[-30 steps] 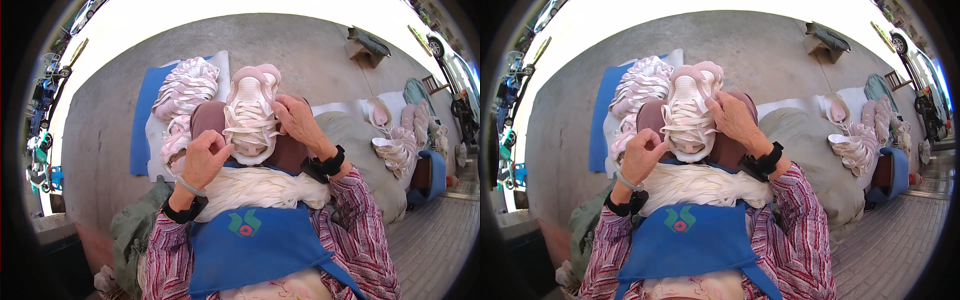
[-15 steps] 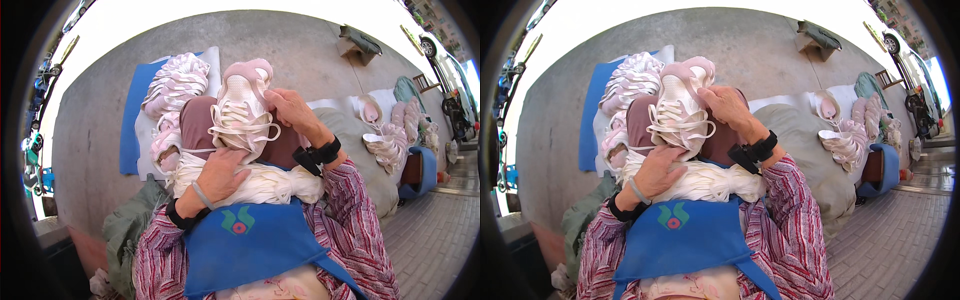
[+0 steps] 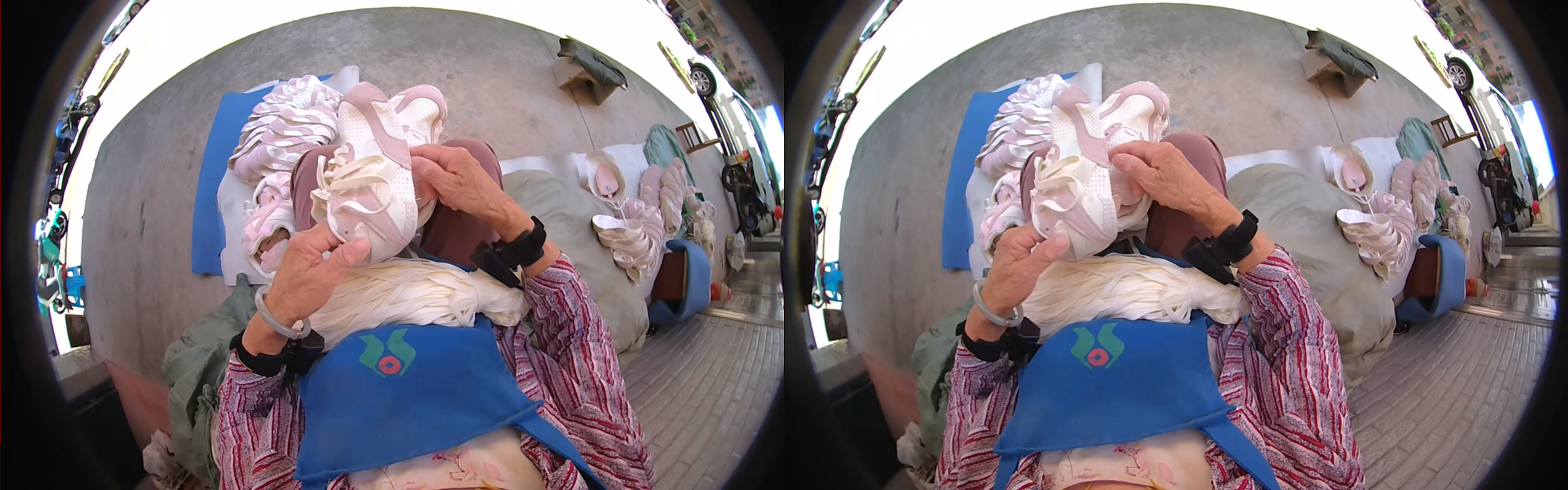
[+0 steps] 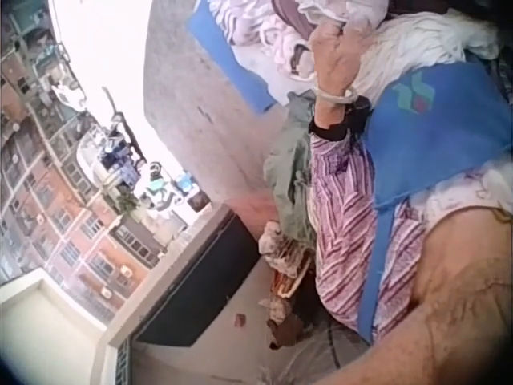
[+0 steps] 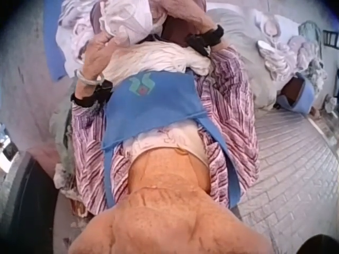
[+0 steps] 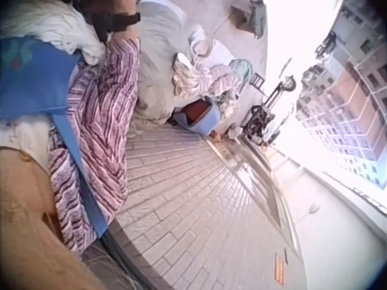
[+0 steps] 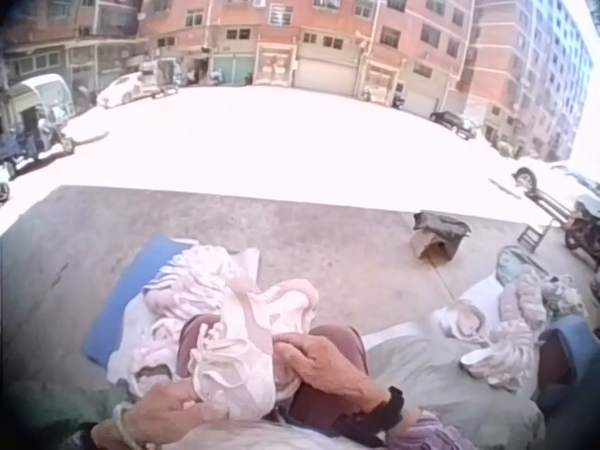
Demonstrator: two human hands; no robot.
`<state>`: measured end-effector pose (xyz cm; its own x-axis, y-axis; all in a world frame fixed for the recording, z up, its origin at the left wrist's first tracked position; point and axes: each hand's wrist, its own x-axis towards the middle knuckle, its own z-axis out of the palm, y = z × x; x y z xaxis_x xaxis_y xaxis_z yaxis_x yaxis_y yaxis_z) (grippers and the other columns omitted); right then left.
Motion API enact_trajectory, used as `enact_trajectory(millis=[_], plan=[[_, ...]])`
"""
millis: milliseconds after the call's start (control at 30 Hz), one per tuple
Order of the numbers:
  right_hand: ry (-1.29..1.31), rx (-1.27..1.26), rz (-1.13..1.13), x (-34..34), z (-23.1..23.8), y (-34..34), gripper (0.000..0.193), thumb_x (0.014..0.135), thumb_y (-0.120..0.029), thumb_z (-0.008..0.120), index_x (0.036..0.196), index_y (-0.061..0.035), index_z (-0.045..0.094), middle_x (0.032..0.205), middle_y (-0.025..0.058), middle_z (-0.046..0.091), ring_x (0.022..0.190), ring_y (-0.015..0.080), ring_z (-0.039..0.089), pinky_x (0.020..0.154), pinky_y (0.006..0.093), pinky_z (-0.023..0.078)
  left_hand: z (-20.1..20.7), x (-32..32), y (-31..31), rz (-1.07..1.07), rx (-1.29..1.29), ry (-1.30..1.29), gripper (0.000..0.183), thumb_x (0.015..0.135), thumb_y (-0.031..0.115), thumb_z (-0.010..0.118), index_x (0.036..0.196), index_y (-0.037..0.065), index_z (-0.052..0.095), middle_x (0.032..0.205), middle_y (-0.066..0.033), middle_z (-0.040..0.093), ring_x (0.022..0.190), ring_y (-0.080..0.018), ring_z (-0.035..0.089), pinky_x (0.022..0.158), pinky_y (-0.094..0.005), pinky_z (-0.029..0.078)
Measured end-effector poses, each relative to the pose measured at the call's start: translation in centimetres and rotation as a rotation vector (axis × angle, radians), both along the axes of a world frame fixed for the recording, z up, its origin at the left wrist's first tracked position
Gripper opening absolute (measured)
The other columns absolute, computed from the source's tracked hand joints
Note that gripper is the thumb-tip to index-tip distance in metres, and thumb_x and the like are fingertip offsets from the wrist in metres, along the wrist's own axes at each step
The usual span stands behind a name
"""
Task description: The recorder is lacing a pair of white and pink athletic shoes while sitting in an outdoor area.
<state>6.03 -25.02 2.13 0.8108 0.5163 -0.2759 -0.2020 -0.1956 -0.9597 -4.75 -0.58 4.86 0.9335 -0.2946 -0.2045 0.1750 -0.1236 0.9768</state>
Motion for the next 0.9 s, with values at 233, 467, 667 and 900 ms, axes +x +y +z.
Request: enact_trajectory(millis=[233,467,667,900], plan=[[-0.402,-0.156,-0.052,-1.6,-0.1,1.1,0.032,0.084,-0.018,0.069,0.110,-0.0021,0.062,0.063,-0.0050,0.039,0.058,0.0048,0.036,0.052,0.0236,0.031,-7.1,-2.3,17.4,0.523,-0.815,0.083,0.036,0.097,0.021,0.047,0.120,-0.005,0.057,0.115,-0.0112,0.064,0.104,-0.0199,0.062,0.090,-0.0357,0.048],[-0.637,-0.535,-0.060,-2.2,0.1,0.5,0.045,0.082,-0.025,0.068,0.110,0.0046,0.048,0.069,0.0227,0.062,0.067,0.0379,0.064,0.060,0.0419,0.050,-15.7,-2.6,23.3,1.070,0.115,0.070,0.026,0.097,0.025,0.051,0.111,0.004,0.059,0.089,-0.0017,0.062,0.075,-0.0110,0.057,0.069,-0.0261,0.049],[-0.529,-0.583,-0.025,-3.2,0.1,-0.2,0.052,0.082,-0.022,0.066,0.116,0.0088,0.041,0.070,0.0283,0.061,0.068,0.0429,0.064,0.061,0.0461,0.051,0.6,3.2,8.8,0.533,0.181,-0.435,0.027,0.099,0.017,0.050,0.121,0.002,0.057,0.095,-0.0012,0.064,0.084,-0.0083,0.058,0.079,-0.0217,0.046],[-0.728,-0.553,-0.034,-2.5,-2.3,0.1,0.041,0.077,-0.006,0.056,0.109,0.0138,0.041,0.071,0.0297,0.060,0.065,0.0437,0.063,0.059,0.0468,0.050,-3.5,9.1,-3.4,0.043,0.642,-0.750,0.041,0.099,0.023,0.046,0.135,0.003,0.049,0.136,-0.0203,0.049,0.131,-0.0345,0.043,0.108,-0.0390,0.032]])
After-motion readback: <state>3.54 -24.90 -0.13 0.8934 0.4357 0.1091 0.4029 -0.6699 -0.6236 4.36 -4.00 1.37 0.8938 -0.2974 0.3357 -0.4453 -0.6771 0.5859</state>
